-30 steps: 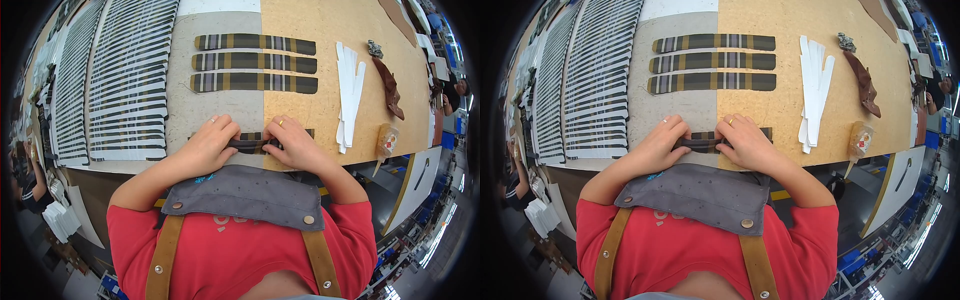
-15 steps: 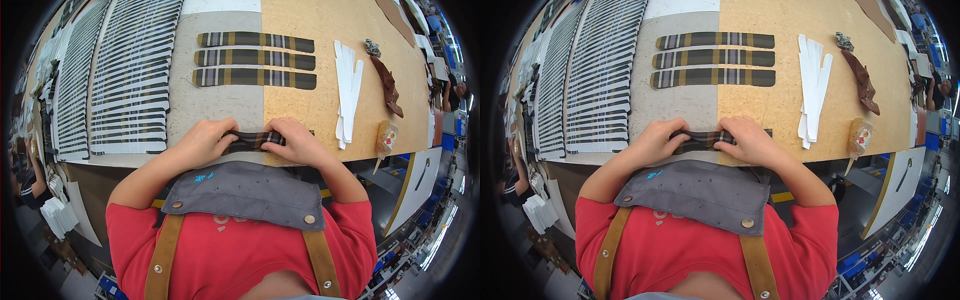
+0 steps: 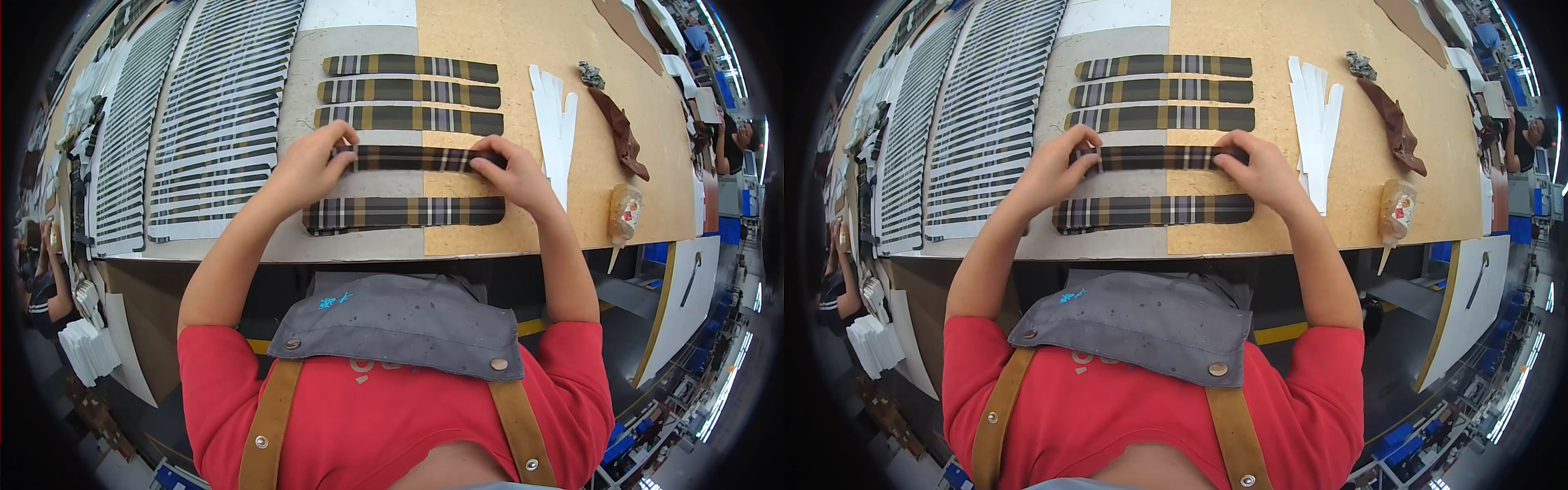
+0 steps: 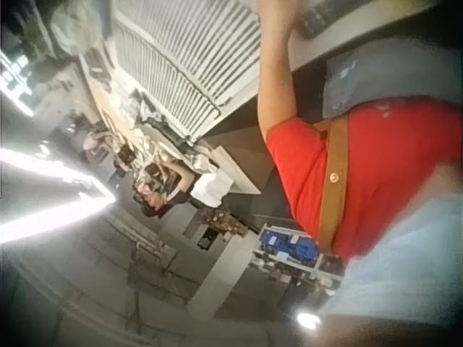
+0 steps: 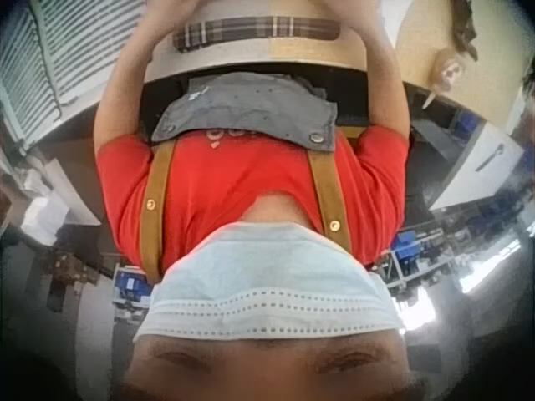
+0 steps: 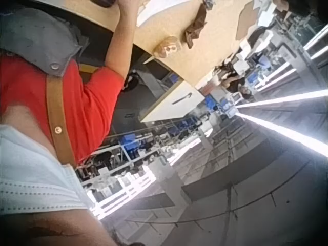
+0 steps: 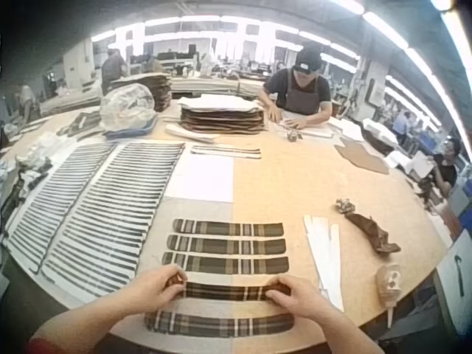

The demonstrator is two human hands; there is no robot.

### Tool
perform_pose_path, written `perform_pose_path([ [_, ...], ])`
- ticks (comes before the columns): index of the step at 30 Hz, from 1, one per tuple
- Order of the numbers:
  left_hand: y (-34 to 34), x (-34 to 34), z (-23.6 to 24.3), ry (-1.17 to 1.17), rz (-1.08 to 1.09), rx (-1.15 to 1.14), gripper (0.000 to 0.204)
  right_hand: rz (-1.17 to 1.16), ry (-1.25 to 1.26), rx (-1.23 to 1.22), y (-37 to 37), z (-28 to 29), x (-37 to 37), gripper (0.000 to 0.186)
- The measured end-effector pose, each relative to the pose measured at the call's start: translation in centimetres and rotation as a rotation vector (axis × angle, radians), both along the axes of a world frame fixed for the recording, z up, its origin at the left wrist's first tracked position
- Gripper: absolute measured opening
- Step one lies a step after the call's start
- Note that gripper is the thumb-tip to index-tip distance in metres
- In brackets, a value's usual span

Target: Applying glue and white lining strips to fabric/leather straps in a workshop setting.

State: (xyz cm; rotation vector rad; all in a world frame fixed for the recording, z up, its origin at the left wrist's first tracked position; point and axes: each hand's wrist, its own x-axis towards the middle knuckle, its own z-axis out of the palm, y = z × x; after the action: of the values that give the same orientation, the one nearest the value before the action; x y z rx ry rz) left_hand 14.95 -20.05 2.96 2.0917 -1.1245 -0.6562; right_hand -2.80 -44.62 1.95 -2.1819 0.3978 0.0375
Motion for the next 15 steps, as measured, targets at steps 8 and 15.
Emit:
perform_pose_path([
  [8, 0.1, 0.8, -2.3, -0.28, 0.138, -0.007, 0.018, -0.188, -0.052, -0.209, -1.2, -0.8, -0.2, 0.017],
  [15, 1.3, 1.7, -1.0, -0.681, 0.097, 0.119, 0.021, -0.246, -0.32, -0.69, -3.3, -0.4, -2.1, 0.017],
])
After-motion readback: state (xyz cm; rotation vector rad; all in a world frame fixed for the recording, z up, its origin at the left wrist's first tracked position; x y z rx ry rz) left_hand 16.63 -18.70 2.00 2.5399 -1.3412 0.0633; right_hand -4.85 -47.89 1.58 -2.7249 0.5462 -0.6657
